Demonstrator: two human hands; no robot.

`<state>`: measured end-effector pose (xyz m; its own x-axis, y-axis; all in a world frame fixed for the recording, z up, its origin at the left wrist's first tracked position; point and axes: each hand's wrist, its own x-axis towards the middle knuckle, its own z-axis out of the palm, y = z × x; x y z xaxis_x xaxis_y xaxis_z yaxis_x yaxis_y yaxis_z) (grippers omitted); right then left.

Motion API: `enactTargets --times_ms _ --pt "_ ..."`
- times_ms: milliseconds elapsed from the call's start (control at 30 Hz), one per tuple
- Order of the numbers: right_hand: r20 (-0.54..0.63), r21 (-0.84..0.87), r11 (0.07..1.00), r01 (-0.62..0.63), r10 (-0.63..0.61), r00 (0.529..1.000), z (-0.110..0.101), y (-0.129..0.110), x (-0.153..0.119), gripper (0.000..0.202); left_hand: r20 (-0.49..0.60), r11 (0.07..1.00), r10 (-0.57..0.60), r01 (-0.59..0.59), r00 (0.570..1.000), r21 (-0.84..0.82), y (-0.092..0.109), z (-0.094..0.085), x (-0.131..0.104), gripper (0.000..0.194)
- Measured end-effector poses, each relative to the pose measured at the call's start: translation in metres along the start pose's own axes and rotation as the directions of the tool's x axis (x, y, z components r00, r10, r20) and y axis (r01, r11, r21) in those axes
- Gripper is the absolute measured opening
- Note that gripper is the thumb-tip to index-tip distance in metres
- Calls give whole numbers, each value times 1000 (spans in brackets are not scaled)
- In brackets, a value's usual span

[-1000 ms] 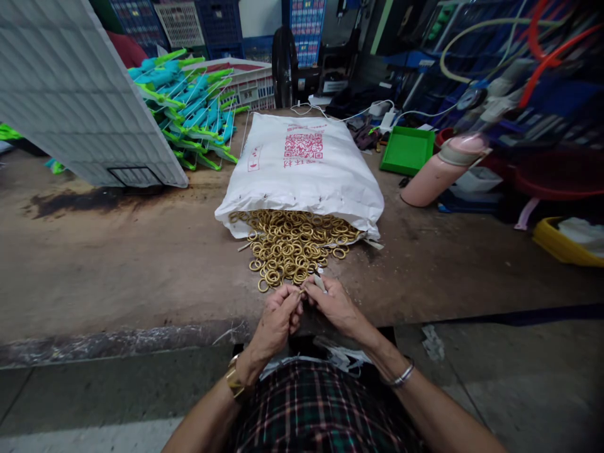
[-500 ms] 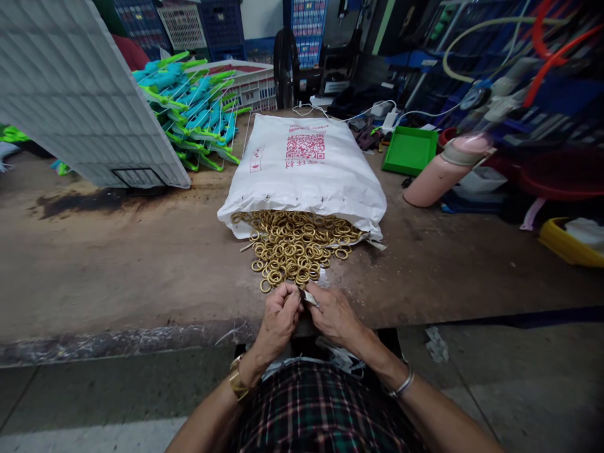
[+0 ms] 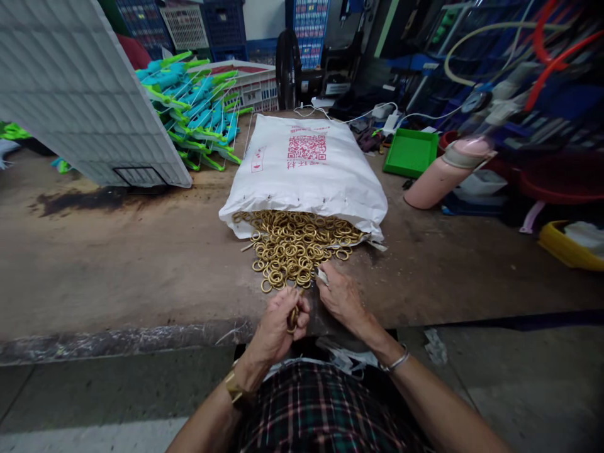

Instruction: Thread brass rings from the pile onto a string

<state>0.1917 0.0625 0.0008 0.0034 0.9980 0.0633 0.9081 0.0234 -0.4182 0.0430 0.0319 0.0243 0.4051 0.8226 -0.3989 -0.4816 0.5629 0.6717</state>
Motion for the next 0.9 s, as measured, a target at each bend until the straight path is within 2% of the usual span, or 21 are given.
enactTargets --times_ms 100,233,400,533,667,767,900 --pt "-40 18 1000 5 -4 999 4 -9 4 15 -45 997 -26 22 999 -69 -1 -8 4 26" --pt "9 -25 999 -32 32 999 3 -19 9 19 -67 992 -48 40 997 -119 0 -14 5 24" --pt "29 -26 998 -57 58 998 3 -15 12 19 -40 981 -88 80 995 -177 3 -16 7 25" --pt "-18 169 984 -56 60 998 5 -9 10 16 -51 980 -57 46 997 -192 2 -14 9 26" --pt "-45 483 874 -45 77 996 3 -13 4 15 -144 995 34 -47 989 -91 1 -9 11 28" --pt "-11 635 769 -77 109 994 2 -19 -3 15 -193 993 114 -112 974 21 -2 -5 12 33" --pt "71 718 684 -131 116 991 4 -26 -12 12 -194 983 141 -114 971 144 -7 -4 14 36"
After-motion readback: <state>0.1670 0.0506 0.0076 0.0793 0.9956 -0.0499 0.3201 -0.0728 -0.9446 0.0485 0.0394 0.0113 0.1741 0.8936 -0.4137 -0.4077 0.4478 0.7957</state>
